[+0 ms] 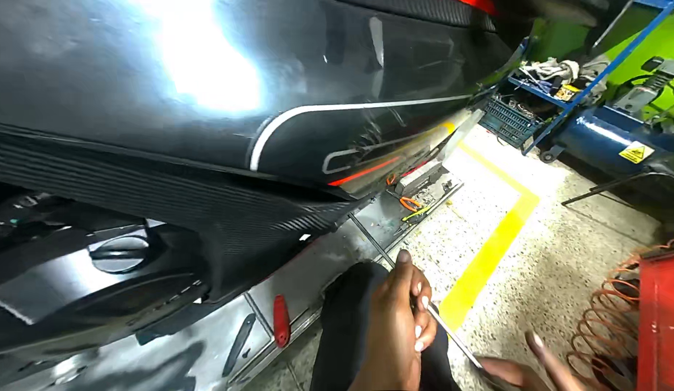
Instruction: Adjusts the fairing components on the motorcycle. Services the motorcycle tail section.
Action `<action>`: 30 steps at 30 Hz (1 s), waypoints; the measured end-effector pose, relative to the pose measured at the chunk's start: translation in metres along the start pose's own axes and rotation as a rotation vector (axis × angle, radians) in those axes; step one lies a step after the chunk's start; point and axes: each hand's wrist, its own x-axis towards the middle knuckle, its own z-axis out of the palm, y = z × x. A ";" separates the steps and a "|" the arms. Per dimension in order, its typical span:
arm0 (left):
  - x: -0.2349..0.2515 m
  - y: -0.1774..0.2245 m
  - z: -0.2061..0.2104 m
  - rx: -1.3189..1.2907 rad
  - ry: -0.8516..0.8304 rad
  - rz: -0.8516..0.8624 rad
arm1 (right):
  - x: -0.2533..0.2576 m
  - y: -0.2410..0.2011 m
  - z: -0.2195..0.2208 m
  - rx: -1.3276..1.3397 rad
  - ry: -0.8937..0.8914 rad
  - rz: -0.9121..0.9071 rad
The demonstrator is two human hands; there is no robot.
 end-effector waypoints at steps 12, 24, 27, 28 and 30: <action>0.002 0.007 -0.003 -0.011 -0.008 0.007 | 0.016 -0.010 0.008 0.599 -0.018 0.350; 0.004 0.011 -0.004 -0.003 0.020 0.022 | 0.020 -0.011 0.007 0.913 -0.085 0.601; 0.005 0.013 -0.002 -0.012 0.026 0.019 | -0.001 0.005 -0.011 0.385 -0.026 0.277; 0.006 0.013 -0.002 -0.016 0.030 0.017 | -0.006 0.012 -0.017 0.025 -0.022 0.082; 0.005 0.012 -0.002 -0.014 0.040 0.011 | -0.003 0.013 -0.018 -0.372 -0.022 -0.135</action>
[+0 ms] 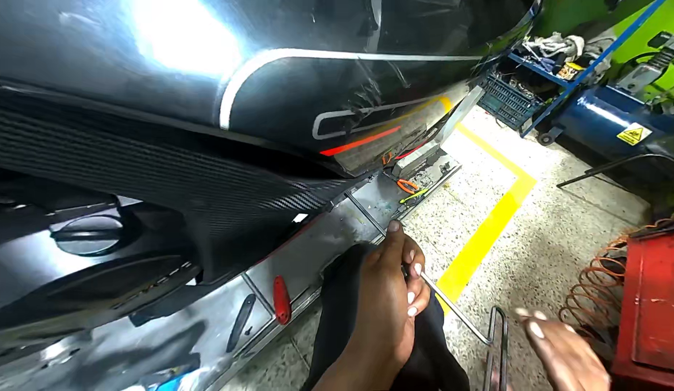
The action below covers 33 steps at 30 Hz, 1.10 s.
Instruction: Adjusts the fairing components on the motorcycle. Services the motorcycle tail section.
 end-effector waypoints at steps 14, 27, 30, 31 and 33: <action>0.002 -0.003 -0.002 0.083 0.037 0.060 | 0.010 -0.008 0.024 0.400 0.068 0.022; 0.003 0.001 -0.004 0.068 0.012 0.086 | 0.016 0.000 0.021 0.036 0.070 -0.096; 0.004 0.003 -0.004 0.059 0.011 0.087 | 0.025 -0.026 0.022 1.027 -0.135 0.441; 0.005 0.004 -0.005 0.058 0.014 0.085 | 0.027 -0.027 0.020 1.355 -0.188 0.638; 0.005 0.004 -0.006 0.060 0.023 0.080 | 0.020 -0.019 0.016 1.556 -0.205 0.725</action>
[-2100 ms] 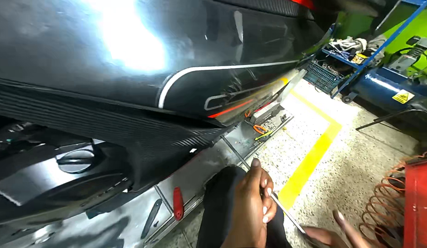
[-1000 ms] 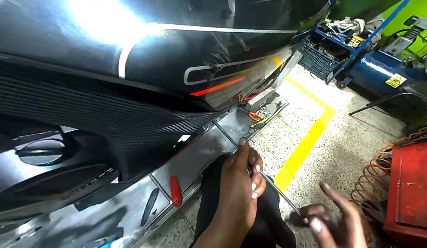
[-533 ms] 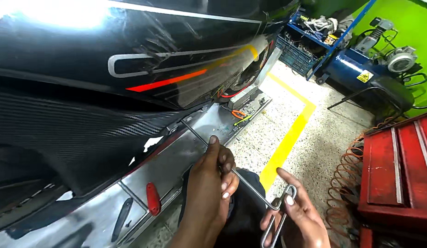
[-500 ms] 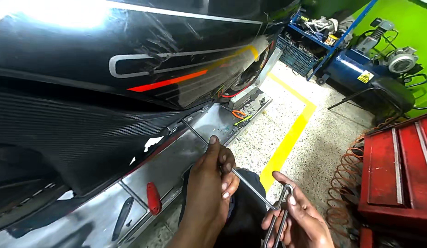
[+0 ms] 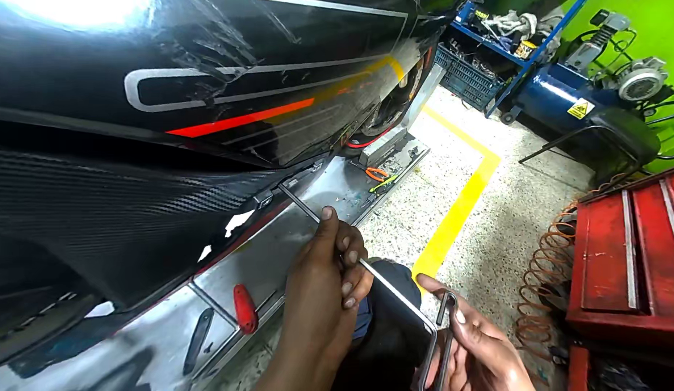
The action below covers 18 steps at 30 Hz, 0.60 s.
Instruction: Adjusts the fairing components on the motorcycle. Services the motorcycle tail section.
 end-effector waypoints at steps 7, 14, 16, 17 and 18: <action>0.001 -0.001 -0.003 0.032 -0.015 0.005 | 0.000 0.001 -0.017 -1.735 0.153 -0.944; 0.001 0.006 -0.005 0.037 -0.026 0.023 | 0.009 0.000 0.005 0.081 -0.006 -0.021; 0.003 0.006 -0.005 0.026 -0.028 0.025 | 0.000 0.004 -0.014 -0.349 -0.020 -0.298; 0.003 0.006 -0.005 0.016 -0.040 0.030 | -0.004 0.006 -0.025 -0.748 0.002 -0.509; 0.003 0.007 -0.005 0.008 -0.054 0.032 | -0.007 0.006 -0.033 -1.148 0.054 -0.686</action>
